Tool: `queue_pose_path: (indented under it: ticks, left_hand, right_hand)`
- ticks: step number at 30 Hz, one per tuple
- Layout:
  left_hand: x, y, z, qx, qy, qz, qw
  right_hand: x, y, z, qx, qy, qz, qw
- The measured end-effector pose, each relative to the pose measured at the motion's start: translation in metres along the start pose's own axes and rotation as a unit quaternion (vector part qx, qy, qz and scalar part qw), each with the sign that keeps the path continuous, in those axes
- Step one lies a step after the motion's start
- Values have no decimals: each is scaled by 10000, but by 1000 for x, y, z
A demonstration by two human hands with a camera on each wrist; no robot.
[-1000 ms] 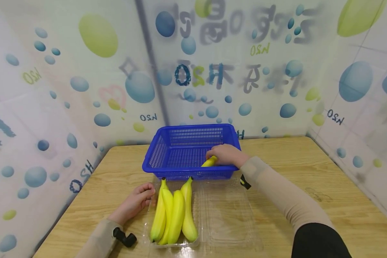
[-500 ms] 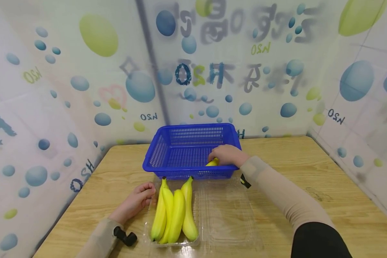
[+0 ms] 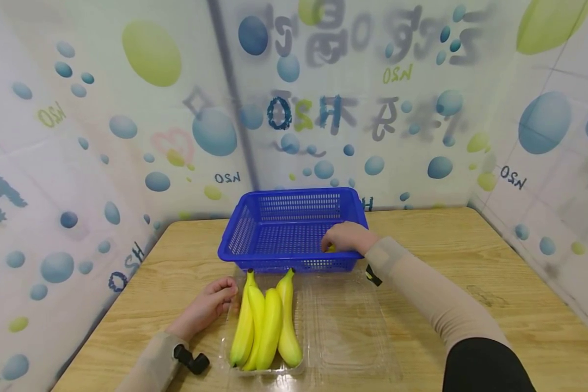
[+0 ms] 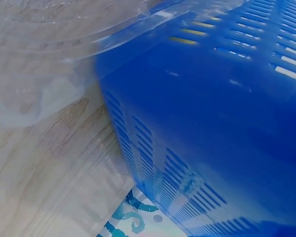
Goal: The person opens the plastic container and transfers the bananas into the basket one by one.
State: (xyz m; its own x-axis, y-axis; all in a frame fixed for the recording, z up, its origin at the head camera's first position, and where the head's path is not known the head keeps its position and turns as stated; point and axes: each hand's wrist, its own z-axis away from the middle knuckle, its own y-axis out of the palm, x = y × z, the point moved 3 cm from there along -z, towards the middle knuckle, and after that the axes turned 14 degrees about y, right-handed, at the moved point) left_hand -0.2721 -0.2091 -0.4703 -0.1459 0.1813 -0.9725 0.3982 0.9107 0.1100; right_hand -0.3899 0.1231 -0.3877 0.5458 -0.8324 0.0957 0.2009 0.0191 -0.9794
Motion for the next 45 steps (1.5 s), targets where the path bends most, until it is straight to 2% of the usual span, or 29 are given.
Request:
queue_pose_path:
  ticks: [8,13,20,26,30,36,45]
  left_hand:
    - [0,0,0,0,9,-19,10000]
    - [-1,1,1,25,36,23,10000]
    - [-1,0,0,-6,-5,-17,10000]
    - [-2,0,1,23,1,2,10000]
    - [-1,1,1,42,20,-9,10000]
    - [-3,0,3,-25,33,4,10000]
    - [-2,2,2,72,41,-15,10000]
  right_hand:
    - [-1,-5,1,128,154,-277,9994]
    - [4,-19,7,-59,19,-450,9990]
    - [28,-49,23,-580,-472,-630,9952]
    - [57,-56,36,-829,-1017,-399,9906]
    - [80,-53,47,-958,-1585,-298,9822]
    - [112,-43,59,-1263,-2497,-193,9598]
    - [148,-8,70,-1281,-3248,-66,9371]
